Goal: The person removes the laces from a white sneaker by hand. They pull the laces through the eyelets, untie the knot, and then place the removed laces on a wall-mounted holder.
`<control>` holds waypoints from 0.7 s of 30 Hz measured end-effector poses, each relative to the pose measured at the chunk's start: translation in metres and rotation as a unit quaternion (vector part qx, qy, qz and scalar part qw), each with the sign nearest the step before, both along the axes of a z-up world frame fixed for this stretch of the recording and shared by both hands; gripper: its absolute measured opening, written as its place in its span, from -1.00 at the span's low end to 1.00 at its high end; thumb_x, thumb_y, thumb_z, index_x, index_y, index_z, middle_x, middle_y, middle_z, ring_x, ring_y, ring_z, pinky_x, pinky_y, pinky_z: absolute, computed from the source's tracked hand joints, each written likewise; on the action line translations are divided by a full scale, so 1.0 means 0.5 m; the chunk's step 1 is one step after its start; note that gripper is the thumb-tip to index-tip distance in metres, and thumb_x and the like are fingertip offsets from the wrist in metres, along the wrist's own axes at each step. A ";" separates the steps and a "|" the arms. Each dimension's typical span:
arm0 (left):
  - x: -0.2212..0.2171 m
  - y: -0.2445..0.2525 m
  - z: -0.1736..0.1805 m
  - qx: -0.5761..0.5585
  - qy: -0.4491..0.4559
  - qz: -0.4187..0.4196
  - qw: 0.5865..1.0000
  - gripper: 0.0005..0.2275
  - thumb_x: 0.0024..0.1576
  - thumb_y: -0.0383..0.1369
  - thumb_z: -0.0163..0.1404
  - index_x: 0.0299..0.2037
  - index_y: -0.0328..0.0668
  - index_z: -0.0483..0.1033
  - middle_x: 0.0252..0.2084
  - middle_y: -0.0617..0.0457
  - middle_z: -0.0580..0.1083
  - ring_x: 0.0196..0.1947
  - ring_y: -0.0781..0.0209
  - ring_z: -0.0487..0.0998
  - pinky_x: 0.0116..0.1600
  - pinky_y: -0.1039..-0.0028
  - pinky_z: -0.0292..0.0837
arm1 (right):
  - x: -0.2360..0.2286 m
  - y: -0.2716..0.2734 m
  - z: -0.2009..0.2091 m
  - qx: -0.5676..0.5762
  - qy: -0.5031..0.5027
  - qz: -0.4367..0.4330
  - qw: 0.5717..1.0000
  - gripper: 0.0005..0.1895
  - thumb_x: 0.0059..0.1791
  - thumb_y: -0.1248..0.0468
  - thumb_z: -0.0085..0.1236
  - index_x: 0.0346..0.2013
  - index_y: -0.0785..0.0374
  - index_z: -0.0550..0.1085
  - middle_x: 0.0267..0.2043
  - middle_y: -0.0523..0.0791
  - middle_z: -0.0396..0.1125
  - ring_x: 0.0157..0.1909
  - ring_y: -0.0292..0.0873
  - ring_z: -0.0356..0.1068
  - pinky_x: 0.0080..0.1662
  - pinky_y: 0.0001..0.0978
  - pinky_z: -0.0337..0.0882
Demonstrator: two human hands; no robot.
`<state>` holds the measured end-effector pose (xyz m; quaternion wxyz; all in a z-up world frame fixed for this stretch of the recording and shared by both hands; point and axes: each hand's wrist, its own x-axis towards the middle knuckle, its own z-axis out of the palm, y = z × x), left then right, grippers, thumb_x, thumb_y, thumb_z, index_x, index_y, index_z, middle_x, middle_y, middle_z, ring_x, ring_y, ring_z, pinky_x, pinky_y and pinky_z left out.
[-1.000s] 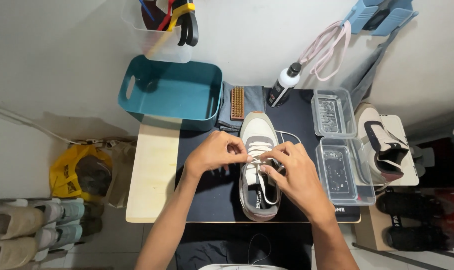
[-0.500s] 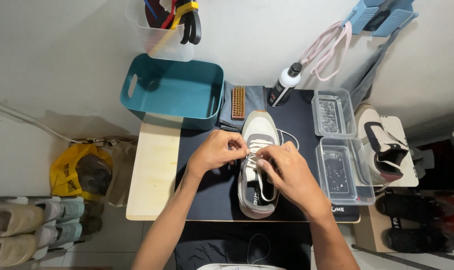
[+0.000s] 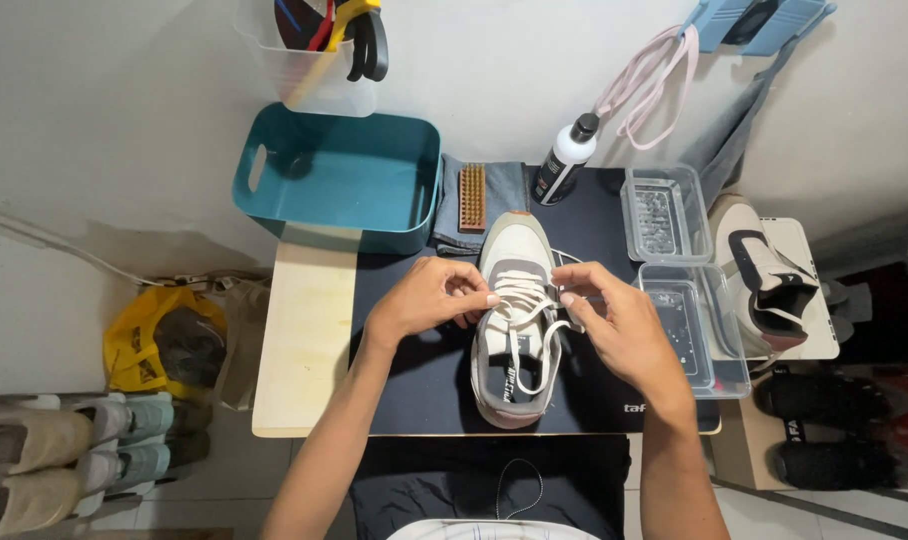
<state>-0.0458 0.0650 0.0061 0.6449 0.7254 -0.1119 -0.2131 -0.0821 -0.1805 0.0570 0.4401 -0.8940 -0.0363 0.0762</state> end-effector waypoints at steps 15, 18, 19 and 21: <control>0.005 0.000 -0.006 0.046 -0.028 -0.022 0.998 -0.87 0.11 -0.35 0.18 -0.41 -0.24 0.61 -0.54 0.08 0.56 -0.58 0.39 0.54 -0.36 0.64 0.51 | -0.116 -0.021 0.019 0.113 0.094 0.017 0.989 -0.68 0.01 0.23 0.10 0.04 0.20 0.55 -0.33 -0.10 0.56 -0.34 -0.24 0.57 -0.24 -0.45 0.58; 0.005 -0.002 -0.013 0.049 -0.060 -0.010 0.997 -0.89 0.12 -0.35 0.17 -0.37 -0.21 0.64 -0.46 0.11 0.59 -0.55 0.41 0.52 -0.39 0.65 0.44 | -0.106 -0.012 0.022 0.065 -0.019 0.066 0.996 -0.71 0.06 0.22 -0.01 0.00 0.20 0.54 -0.26 -0.14 0.63 -0.19 -0.31 0.65 -0.08 -0.52 0.60; 0.003 -0.002 -0.014 0.050 -0.061 -0.010 0.997 -0.89 0.12 -0.35 0.17 -0.37 -0.21 0.64 -0.46 0.11 0.59 -0.55 0.41 0.52 -0.39 0.65 0.44 | -0.101 -0.007 0.023 0.065 -0.020 0.066 0.996 -0.71 0.06 0.22 -0.01 0.00 0.20 0.54 -0.26 -0.14 0.63 -0.19 -0.31 0.65 -0.08 -0.52 0.60; 0.000 -0.003 -0.016 0.071 -0.042 -0.006 0.997 -0.87 0.17 -0.32 0.08 -0.33 -0.19 0.59 -0.43 0.12 0.56 -0.52 0.37 0.58 -0.39 0.63 0.45 | -0.089 0.003 0.028 0.066 -0.003 0.032 0.997 -0.73 0.01 0.23 0.09 -0.02 0.16 0.56 -0.20 -0.15 0.64 -0.12 -0.28 0.66 0.03 -0.48 0.56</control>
